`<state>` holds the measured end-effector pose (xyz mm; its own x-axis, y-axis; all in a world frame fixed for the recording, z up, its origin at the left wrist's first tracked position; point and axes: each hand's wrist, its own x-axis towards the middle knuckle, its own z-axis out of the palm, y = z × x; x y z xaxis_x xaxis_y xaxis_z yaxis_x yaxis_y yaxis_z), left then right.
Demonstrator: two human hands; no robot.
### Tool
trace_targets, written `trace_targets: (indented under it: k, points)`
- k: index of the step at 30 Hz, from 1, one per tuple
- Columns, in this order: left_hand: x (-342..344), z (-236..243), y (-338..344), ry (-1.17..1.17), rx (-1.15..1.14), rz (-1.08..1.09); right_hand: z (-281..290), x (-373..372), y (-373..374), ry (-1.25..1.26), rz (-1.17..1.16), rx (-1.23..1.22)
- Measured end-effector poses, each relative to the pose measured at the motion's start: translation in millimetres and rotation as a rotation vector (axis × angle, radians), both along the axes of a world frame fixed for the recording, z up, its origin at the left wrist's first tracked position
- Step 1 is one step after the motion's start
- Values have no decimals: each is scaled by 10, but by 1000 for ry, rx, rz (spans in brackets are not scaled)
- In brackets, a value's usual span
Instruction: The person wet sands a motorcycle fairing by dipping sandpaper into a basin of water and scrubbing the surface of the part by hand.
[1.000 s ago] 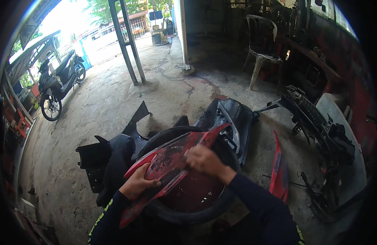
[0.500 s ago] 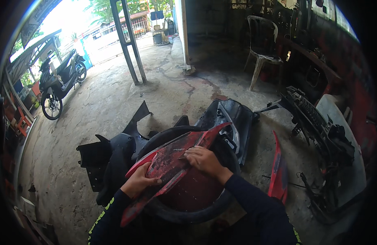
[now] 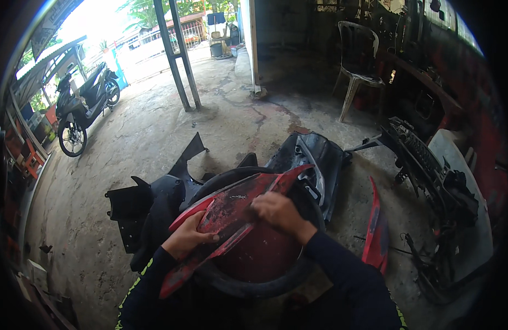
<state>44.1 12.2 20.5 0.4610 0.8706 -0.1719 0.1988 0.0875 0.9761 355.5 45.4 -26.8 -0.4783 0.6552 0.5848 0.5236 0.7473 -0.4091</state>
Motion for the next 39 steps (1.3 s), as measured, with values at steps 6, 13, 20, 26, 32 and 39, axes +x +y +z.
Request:
trace_targets:
  k: [6, 13, 20, 26, 32, 39]
  points:
    - [-73, -86, 54, 125, 91, -21, 49, -219, -248, 4, 161, 104]
    - [-74, -90, 39, -7, 79, -17, 11, -222, -216, 27, 148, 108]
    - [-115, -116, 104, 89, 98, -45, -20, -335, -254, 50, 172, 156]
    - [-67, -110, 94, 22, 79, 1, -148, 8, 84, 40, -27, -88]
    - [-101, -78, 71, 91, 50, -31, 39, -22, 81, 91, 37, -130]
    - [-68, -91, 64, 56, 90, -24, -131, 29, 158, 94, 69, -44]
